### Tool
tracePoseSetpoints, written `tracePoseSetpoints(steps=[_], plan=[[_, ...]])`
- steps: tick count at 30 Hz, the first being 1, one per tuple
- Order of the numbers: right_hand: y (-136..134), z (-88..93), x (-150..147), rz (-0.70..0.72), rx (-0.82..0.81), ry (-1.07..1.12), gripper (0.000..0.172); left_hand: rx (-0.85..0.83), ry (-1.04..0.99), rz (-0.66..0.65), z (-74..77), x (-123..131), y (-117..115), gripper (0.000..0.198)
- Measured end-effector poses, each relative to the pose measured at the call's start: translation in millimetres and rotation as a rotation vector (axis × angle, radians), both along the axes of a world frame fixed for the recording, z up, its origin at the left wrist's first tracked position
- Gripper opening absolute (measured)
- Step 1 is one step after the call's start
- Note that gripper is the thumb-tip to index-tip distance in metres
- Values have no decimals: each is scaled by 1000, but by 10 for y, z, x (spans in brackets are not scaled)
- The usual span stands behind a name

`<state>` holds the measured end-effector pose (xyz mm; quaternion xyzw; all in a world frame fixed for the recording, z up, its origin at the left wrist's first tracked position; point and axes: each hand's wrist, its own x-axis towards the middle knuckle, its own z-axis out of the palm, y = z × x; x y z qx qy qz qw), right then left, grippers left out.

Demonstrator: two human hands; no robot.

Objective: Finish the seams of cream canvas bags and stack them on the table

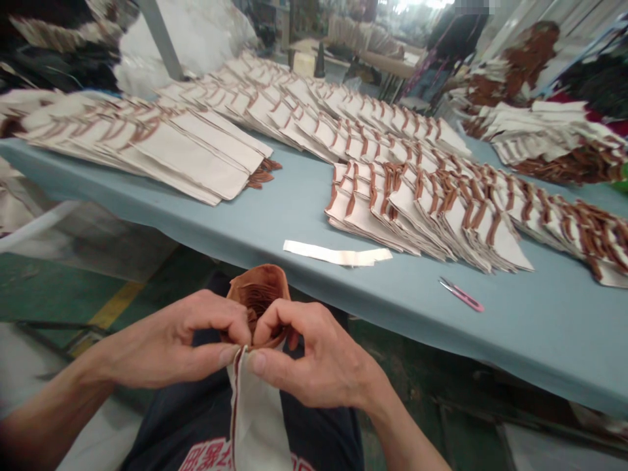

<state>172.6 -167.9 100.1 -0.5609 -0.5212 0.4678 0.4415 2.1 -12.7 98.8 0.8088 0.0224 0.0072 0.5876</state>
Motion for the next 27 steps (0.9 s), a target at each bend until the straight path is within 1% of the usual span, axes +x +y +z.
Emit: tracePoseSetpoints(steps=[3,8,13,15,17,20,27], plan=[[10,11,-22,-2,8,-6,15,-20,-18,-15,-3,-1,22,18],[28,-22,-47,-1,3,11,18,-68,-14,-33,-14,-2,45,21],[59,-60,-15,-23,-1,29,18,-77,-6,15,-14,59,39,22],[72,-84,20,-38,13,40,22,-88,38,45,-4,107,27,23],[78,-112,60,-57,26,43,29,-106,90,64,13,155,8,25],[63,-148,111,-81,39,29,37,-123,135,66,41,206,-25,27],[-34,-192,143,-72,77,21,41,-107,174,29,60,240,-62,25]])
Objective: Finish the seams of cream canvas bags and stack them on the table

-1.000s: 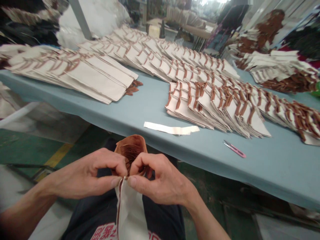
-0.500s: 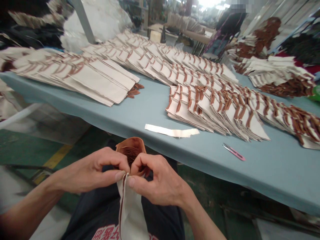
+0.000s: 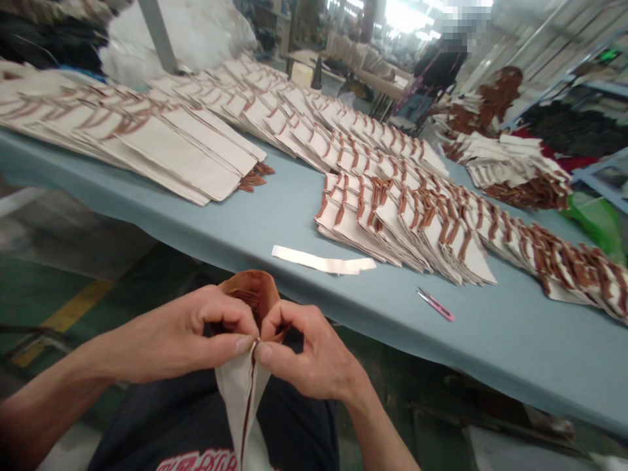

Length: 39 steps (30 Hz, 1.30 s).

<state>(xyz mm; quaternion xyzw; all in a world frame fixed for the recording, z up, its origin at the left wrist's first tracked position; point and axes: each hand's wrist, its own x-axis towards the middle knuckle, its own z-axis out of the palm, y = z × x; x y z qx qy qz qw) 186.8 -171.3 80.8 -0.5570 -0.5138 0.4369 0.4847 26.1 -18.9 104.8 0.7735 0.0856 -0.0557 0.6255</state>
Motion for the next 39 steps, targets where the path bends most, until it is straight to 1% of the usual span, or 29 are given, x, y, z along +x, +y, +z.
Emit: tracePoseSetpoints(steps=[7,12,17,20,24,30,36,39], plan=[[2,4,-12,11,-25,2,39,-28,10,-11,-41,-10,18,28],[8,70,-37,6,-60,-51,29,-67,20,-7,-100,-34,47,28],[2,148,-25,5,-148,-170,17,-95,45,19,-129,-24,45,27],[8,151,-16,28,-195,-151,18,-93,39,35,-130,-17,33,27],[14,118,-26,38,-205,-145,22,-94,33,40,-135,-21,27,27],[23,94,-33,66,-198,-126,19,-95,28,28,-151,-49,33,27],[41,119,-46,41,-248,-122,13,-76,76,57,-109,-44,12,27],[41,124,-57,24,-262,-113,17,-67,82,64,-100,-30,-2,26]])
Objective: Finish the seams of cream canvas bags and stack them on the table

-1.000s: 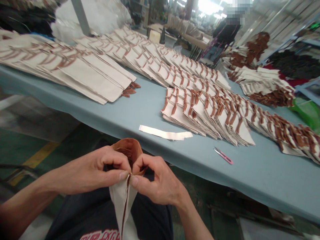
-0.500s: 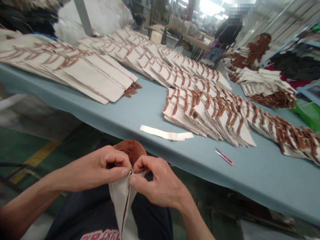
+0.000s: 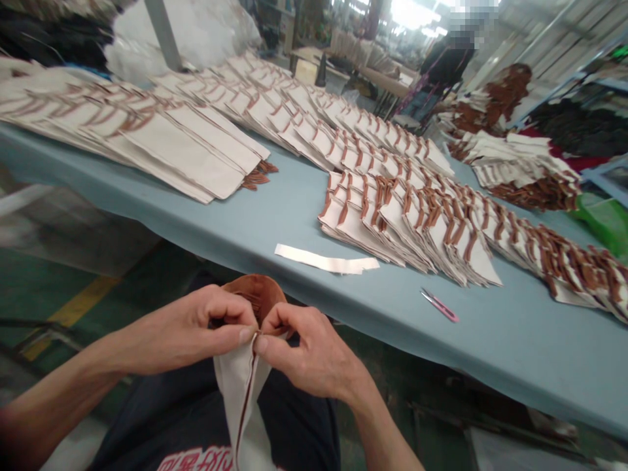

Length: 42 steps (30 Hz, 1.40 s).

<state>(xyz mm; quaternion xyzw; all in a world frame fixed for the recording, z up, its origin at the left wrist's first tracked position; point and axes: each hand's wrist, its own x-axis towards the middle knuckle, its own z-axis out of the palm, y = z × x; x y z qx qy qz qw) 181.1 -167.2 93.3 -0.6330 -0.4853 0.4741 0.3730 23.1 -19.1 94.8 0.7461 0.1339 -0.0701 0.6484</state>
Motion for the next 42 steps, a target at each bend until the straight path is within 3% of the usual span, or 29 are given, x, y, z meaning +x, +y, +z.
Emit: tracePoseSetpoints(steps=[27,42], plan=[[-17,-135,52,43,-18,48,22,-13,4,-48,-82,10,31,29],[9,-140,45,44,-60,88,23,-45,11,-50,-34,0,41,29]])
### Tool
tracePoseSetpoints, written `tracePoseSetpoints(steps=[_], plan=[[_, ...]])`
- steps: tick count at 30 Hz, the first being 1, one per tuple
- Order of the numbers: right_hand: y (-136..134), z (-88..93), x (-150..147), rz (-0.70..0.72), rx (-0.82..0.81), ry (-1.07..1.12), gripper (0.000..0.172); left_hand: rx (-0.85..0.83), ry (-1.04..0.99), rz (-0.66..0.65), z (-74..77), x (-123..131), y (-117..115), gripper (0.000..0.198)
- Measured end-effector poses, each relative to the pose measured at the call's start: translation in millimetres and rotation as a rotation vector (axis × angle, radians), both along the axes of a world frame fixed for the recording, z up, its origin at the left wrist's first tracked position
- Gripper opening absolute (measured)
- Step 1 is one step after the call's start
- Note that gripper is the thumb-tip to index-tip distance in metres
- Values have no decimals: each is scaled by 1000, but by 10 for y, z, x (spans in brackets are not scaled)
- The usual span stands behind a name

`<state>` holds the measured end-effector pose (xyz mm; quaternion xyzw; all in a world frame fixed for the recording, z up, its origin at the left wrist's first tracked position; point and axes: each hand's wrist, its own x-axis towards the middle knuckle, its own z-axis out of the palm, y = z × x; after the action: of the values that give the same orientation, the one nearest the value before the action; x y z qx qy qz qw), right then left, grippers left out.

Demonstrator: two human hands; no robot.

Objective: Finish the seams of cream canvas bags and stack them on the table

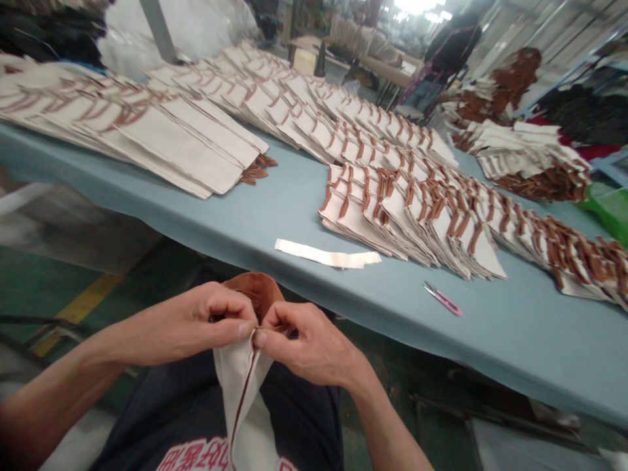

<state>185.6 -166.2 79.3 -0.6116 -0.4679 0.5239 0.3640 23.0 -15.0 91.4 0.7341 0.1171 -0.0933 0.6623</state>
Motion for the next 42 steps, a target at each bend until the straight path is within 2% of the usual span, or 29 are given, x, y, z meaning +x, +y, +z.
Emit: tracePoseSetpoints(steps=[27,31,37,42], plan=[[-3,-1,-74,-34,28,-54,20,46,17,-39,-8,-27,9,34],[6,23,-116,-36,8,-150,19,76,25,-42,-9,-38,0,32],[56,88,-209,-83,-9,-425,18,73,-9,-8,-33,-40,-7,32],[74,39,-204,-102,45,-484,19,75,-121,27,-38,-24,-22,36]])
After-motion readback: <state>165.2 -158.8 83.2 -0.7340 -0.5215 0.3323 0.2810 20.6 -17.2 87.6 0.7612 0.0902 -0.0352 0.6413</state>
